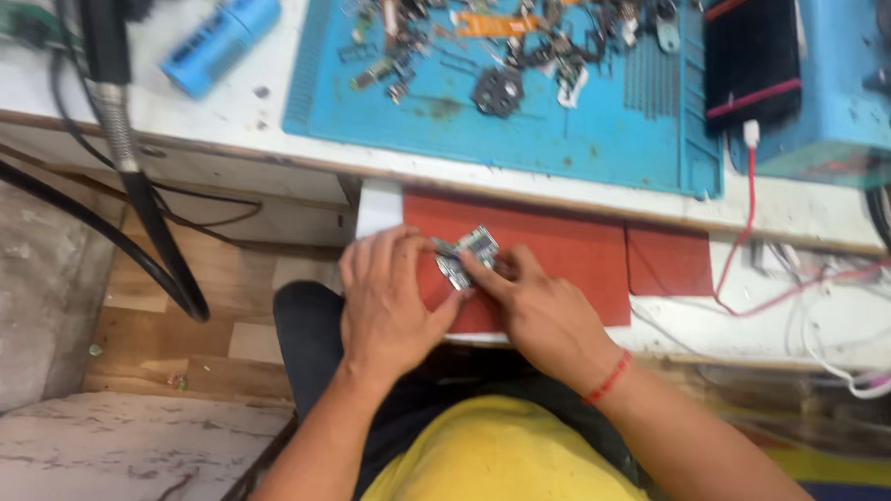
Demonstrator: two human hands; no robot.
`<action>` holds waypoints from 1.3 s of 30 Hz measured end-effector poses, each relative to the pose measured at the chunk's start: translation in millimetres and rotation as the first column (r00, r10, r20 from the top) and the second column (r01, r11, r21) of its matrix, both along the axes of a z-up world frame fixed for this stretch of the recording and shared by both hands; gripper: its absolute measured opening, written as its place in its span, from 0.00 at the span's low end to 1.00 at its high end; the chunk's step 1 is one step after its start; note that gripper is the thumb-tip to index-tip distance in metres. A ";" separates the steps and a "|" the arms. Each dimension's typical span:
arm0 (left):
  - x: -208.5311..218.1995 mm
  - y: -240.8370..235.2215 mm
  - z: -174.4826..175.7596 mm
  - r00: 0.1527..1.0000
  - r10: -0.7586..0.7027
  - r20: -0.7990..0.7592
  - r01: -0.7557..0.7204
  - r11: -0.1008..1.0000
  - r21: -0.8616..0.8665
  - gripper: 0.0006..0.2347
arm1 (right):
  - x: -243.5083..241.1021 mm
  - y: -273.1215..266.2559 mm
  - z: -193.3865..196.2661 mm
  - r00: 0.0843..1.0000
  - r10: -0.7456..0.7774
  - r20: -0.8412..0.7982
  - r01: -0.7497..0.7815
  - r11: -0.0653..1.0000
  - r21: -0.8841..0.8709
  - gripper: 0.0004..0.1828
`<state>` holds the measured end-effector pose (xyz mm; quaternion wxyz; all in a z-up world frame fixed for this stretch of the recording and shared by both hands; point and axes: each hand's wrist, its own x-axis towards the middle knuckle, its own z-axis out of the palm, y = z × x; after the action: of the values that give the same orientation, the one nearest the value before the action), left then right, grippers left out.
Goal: The person cleans a small electronic circuit board using a toothbrush. They hold the board on a red mat and repeatedly scrub its surface with the brush, focusing on specific areas.
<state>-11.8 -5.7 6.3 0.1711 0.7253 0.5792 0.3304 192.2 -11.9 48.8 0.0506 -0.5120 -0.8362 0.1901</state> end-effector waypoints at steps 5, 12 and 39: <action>2.6 9.4 -1.3 1.000 0.011 0.000 -0.011 0.995 0.098 0.23 | 23.5 12.5 -23.8 0.988 -0.153 0.012 0.153 0.988 0.028 0.36; 5.4 2.8 -6.4 0.996 0.032 -0.086 -0.021 0.992 0.124 0.21 | 21.5 6.2 -17.2 0.987 -0.105 0.121 0.116 0.990 -0.082 0.39; 7.1 3.5 -2.8 0.998 0.051 -0.039 -0.045 0.987 0.151 0.21 | 8.0 9.8 -4.1 0.982 -0.184 0.053 0.184 0.983 -0.004 0.36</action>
<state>-4.6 -2.2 3.5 0.0957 0.7288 0.5734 0.3617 200.2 -2.0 44.7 0.0440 -0.5921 -0.7854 0.1749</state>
